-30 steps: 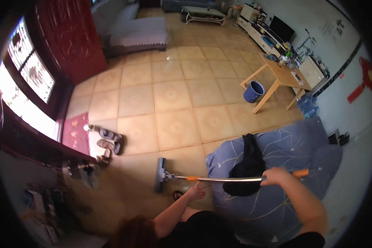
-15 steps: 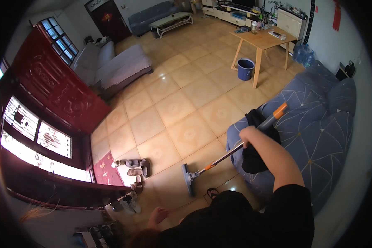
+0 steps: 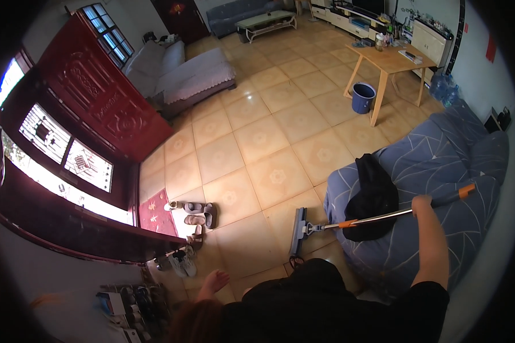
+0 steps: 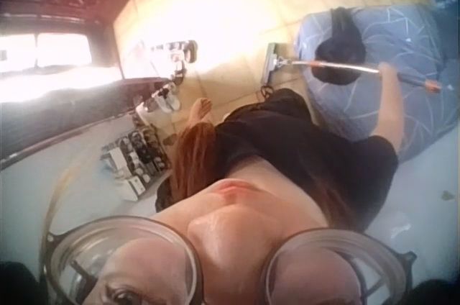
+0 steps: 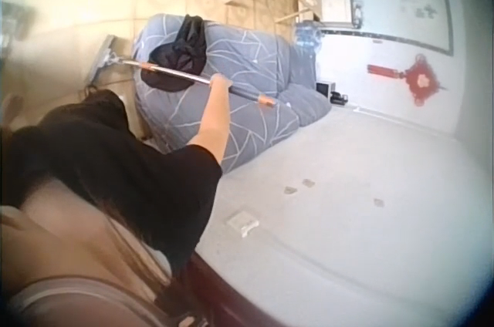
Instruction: The person vacuums a tiled floor using a vacuum cleaner, then by hand organizes shoes on a rack and the floor, and continues vacuuming around a rug near a door.
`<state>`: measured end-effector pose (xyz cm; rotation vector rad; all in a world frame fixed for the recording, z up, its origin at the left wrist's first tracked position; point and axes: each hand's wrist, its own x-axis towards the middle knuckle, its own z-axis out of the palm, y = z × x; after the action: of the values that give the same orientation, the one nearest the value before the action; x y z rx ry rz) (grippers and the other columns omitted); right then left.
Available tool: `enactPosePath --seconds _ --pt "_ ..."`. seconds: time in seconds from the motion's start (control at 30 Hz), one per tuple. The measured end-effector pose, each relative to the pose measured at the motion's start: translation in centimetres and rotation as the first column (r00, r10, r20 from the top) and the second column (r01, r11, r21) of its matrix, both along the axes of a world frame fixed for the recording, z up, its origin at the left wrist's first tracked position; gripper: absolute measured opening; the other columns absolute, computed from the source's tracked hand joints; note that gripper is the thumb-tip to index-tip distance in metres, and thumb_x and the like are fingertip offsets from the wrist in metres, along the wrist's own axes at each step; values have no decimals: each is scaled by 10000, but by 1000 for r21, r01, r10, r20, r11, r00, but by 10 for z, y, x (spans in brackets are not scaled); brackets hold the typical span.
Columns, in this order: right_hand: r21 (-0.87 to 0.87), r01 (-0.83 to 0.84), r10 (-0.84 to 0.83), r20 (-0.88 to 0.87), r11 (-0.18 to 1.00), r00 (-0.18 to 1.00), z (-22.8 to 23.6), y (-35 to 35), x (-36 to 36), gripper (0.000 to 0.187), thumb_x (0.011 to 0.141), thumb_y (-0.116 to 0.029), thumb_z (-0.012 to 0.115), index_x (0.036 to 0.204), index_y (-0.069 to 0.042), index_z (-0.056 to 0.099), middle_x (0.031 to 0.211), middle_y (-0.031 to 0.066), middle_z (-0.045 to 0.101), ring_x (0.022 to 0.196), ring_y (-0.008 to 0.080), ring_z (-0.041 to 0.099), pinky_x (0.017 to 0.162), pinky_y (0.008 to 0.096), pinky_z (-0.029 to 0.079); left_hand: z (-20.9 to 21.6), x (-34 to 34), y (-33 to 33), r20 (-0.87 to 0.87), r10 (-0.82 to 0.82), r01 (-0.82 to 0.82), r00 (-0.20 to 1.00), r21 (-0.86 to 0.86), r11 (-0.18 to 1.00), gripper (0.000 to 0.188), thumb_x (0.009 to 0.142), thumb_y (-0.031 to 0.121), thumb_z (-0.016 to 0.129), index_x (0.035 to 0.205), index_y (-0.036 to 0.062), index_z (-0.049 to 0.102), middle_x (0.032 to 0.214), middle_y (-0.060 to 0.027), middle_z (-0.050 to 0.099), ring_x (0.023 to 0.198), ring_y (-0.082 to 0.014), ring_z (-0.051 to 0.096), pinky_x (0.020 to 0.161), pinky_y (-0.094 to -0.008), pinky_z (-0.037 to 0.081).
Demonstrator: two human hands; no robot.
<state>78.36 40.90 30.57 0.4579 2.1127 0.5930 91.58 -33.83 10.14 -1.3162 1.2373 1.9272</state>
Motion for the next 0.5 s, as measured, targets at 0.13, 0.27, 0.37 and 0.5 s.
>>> enactPosePath --seconds 0.13,0.27,0.37,0.5 --pt "99 -8 33 -251 995 968 -36 23 11 263 719 -226 570 952 -106 583 1041 61 525 1026 241 430 910 421 238 10 -14 31 -1 -161 161 987 34 986 376 824 303 372 1033 -3 432 1050 -172 493 968 -311 473 819 -408 390" --pt "131 2 26 -211 991 977 -47 8 7 225 775 -208 486 955 -121 588 1019 34 538 1010 243 419 899 466 185 32 -12 37 12 -230 230 973 -7 973 364 821 309 387 1018 9 449 1032 -153 513 952 -284 490 809 -391 395" --pt "147 48 -34 -100 988 994 -52 -8 2 262 783 -236 474 1001 -128 571 1085 48 509 1078 258 373 905 484 169 42 0 34 42 -202 204 978 -55 977 387 816 309 396 1035 -7 436 1023 -155 515 938 -288 495 804 -387 400" --pt "156 65 -63 -13 986 998 -80 -22 0 417 702 -297 583 1084 -141 520 1219 68 397 1170 281 271 901 511 142 27 44 17 112 -87 98 990 -101 990 388 817 301 371 1054 -2 419 1051 -161 494 957 -288 483 797 -382 404"
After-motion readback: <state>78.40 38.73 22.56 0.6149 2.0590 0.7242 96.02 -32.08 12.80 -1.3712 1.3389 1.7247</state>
